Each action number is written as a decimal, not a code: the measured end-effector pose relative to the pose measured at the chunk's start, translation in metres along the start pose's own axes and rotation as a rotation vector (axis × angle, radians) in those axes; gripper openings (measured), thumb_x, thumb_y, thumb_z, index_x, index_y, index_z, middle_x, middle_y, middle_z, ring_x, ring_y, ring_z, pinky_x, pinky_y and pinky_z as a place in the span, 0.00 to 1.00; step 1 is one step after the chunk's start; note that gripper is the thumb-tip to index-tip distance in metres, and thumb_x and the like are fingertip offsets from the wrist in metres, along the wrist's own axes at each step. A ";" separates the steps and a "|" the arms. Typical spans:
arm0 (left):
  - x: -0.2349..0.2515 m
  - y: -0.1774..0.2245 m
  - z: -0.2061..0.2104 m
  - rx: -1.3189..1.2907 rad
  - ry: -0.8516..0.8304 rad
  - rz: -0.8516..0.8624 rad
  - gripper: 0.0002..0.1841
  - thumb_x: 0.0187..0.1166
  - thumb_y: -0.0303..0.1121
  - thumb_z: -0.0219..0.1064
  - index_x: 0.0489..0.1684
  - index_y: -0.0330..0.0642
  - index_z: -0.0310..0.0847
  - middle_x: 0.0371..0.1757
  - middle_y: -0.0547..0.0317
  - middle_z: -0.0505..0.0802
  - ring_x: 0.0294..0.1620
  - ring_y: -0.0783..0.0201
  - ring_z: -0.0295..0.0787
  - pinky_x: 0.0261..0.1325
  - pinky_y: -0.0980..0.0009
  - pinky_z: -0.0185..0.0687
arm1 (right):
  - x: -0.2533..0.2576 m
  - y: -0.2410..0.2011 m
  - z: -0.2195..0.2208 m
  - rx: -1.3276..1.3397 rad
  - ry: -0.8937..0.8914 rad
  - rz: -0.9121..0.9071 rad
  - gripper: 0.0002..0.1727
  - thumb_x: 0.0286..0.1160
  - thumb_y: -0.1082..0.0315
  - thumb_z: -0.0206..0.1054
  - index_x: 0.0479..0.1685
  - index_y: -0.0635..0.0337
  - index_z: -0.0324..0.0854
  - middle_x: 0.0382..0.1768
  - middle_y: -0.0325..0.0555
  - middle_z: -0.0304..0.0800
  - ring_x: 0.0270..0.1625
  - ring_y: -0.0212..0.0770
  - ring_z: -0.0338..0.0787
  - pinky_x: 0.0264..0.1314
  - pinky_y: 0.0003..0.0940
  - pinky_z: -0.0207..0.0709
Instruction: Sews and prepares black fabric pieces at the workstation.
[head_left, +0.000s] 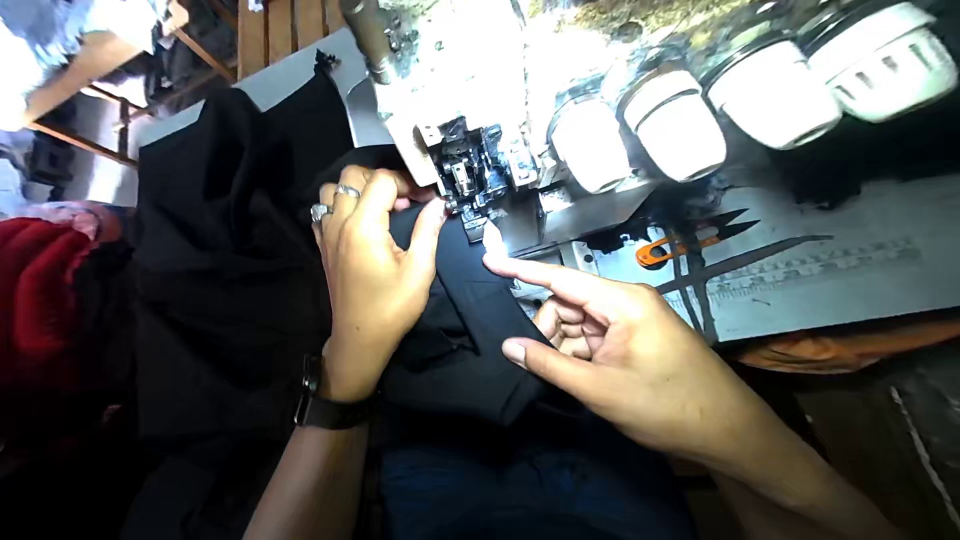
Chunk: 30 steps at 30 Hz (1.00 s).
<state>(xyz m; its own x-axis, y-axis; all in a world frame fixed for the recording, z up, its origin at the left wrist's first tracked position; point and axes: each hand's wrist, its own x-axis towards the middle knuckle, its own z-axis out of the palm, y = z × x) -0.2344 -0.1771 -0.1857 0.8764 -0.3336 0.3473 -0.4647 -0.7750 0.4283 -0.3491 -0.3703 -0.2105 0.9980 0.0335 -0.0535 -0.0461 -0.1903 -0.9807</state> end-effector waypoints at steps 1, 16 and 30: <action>0.006 -0.002 0.002 -0.006 -0.009 0.009 0.13 0.80 0.40 0.68 0.53 0.45 0.86 0.57 0.54 0.87 0.64 0.54 0.79 0.64 0.49 0.70 | 0.003 -0.001 -0.001 0.017 0.030 0.004 0.30 0.71 0.57 0.75 0.78 0.33 0.81 0.26 0.22 0.86 0.23 0.18 0.81 0.24 0.12 0.74; 0.028 -0.017 0.012 -0.163 -0.017 0.034 0.15 0.75 0.36 0.69 0.60 0.52 0.87 0.61 0.66 0.90 0.70 0.66 0.78 0.71 0.49 0.62 | -0.014 -0.001 0.014 0.166 0.140 -0.115 0.10 0.74 0.69 0.74 0.51 0.53 0.93 0.40 0.34 0.97 0.37 0.26 0.93 0.37 0.17 0.89; 0.071 -0.032 0.013 -0.118 -0.030 0.018 0.22 0.67 0.41 0.73 0.59 0.46 0.85 0.62 0.54 0.89 0.72 0.55 0.79 0.69 0.37 0.63 | 0.013 -0.002 0.018 0.081 0.207 -0.065 0.06 0.71 0.68 0.76 0.41 0.48 0.96 0.30 0.28 0.94 0.26 0.20 0.86 0.27 0.14 0.79</action>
<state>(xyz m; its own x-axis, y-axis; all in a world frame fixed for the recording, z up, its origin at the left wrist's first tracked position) -0.1562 -0.1833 -0.1860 0.8703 -0.3642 0.3315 -0.4905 -0.7010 0.5177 -0.3367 -0.3519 -0.2124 0.9862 -0.1603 0.0424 0.0241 -0.1146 -0.9931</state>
